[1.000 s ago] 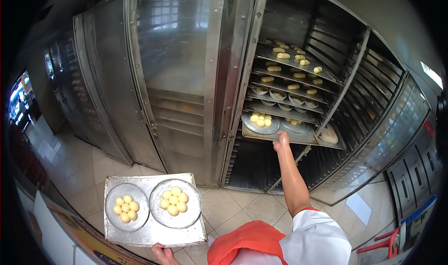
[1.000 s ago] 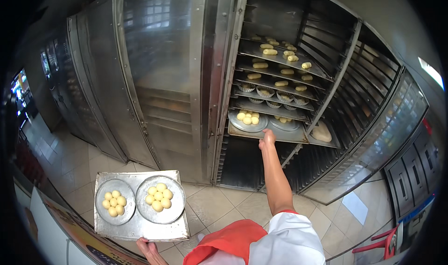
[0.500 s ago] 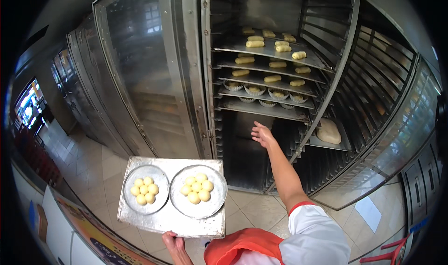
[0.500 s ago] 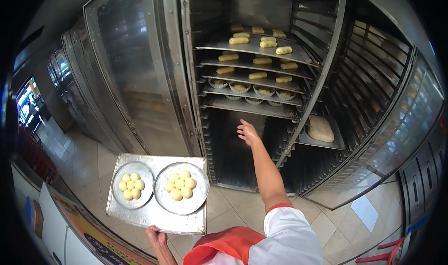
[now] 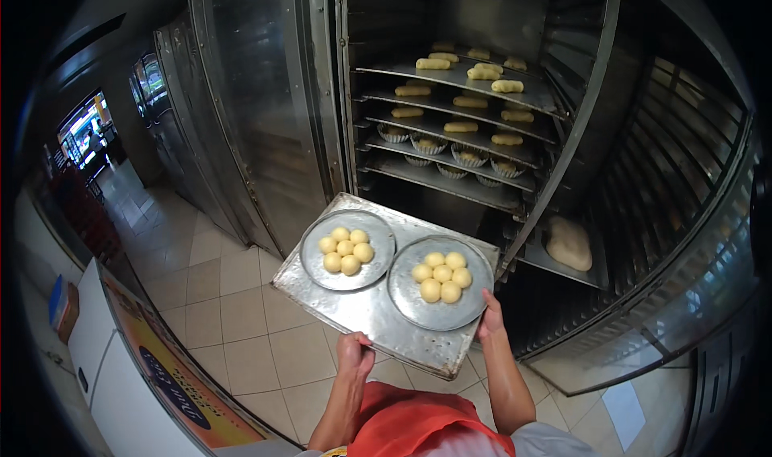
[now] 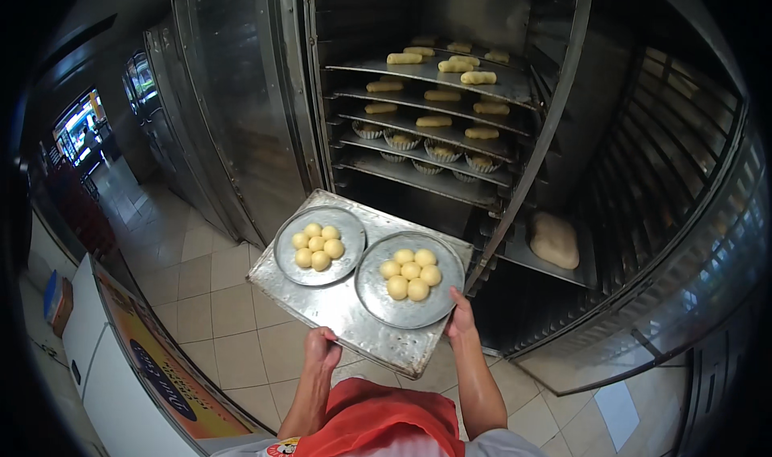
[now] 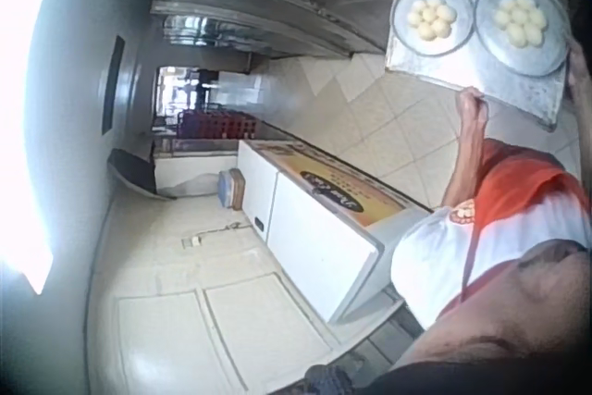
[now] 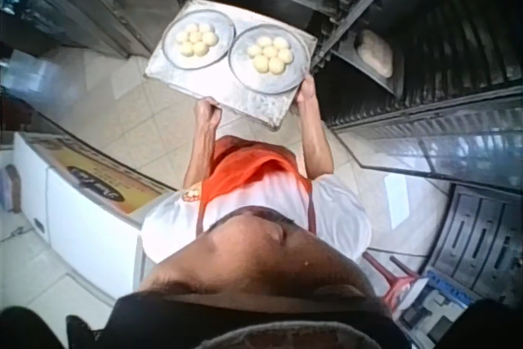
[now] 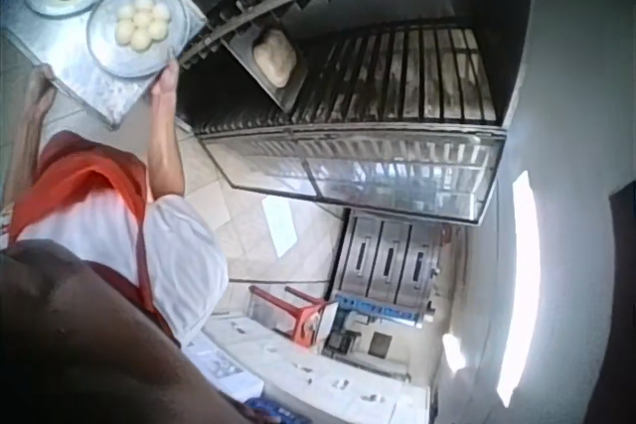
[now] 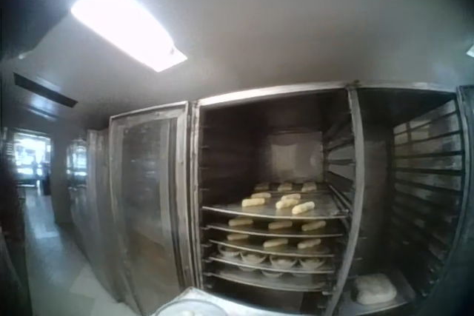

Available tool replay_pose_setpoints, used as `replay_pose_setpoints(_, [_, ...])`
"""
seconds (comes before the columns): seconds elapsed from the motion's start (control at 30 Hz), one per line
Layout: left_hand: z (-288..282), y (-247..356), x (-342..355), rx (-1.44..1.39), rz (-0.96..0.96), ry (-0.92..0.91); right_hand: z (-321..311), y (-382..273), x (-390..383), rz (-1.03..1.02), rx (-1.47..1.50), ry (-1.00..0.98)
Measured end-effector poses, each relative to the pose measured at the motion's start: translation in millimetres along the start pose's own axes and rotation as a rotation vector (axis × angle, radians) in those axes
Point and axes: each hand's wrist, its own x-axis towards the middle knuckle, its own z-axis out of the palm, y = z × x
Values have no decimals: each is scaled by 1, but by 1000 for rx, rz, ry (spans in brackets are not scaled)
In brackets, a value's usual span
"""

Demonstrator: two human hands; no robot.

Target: The person carries two trays of dough balls to a commercial oven, places them inside, then returns to a workstation to arrange pieces of dough onto round pans and rectangular trays by hand.

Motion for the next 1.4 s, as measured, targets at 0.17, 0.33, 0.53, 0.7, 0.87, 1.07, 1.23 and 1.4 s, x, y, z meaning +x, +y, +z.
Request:
replay_pose_setpoints(0.17, [59, -12, -5, 52, -5, -93, -1, -42, 14, -117, -46, -14])
replay_pose_setpoints(0.33, [83, -15, 7, 8, 108, -95, 0, -50, 48, -52, -127, 81])
replay_pose_setpoints(0.53, [134, -23, 38, 26, 99, -241, 1, -77, 77, -118, -110, 161])
replay_pose_setpoints(0.7, [182, -42, 79, 22, 3, -371, -21, -87, 62, -116, 126, 174])
replay_pose_setpoints(0.87, [202, -61, 116, 84, 56, -286, -107, -65, 4, -55, 256, 399])
replay_pose_setpoints(1.07, [220, -94, 192, 223, 99, -460, -158, -67, -107, -182, 324, 649])
replay_pose_setpoints(1.23, [224, -123, 240, 268, 193, -412, -200, -72, -182, -335, 373, 696])
replay_pose_setpoints(1.4, [185, -242, 166, 563, 83, -334, -257, -99, -259, -451, 439, 703])
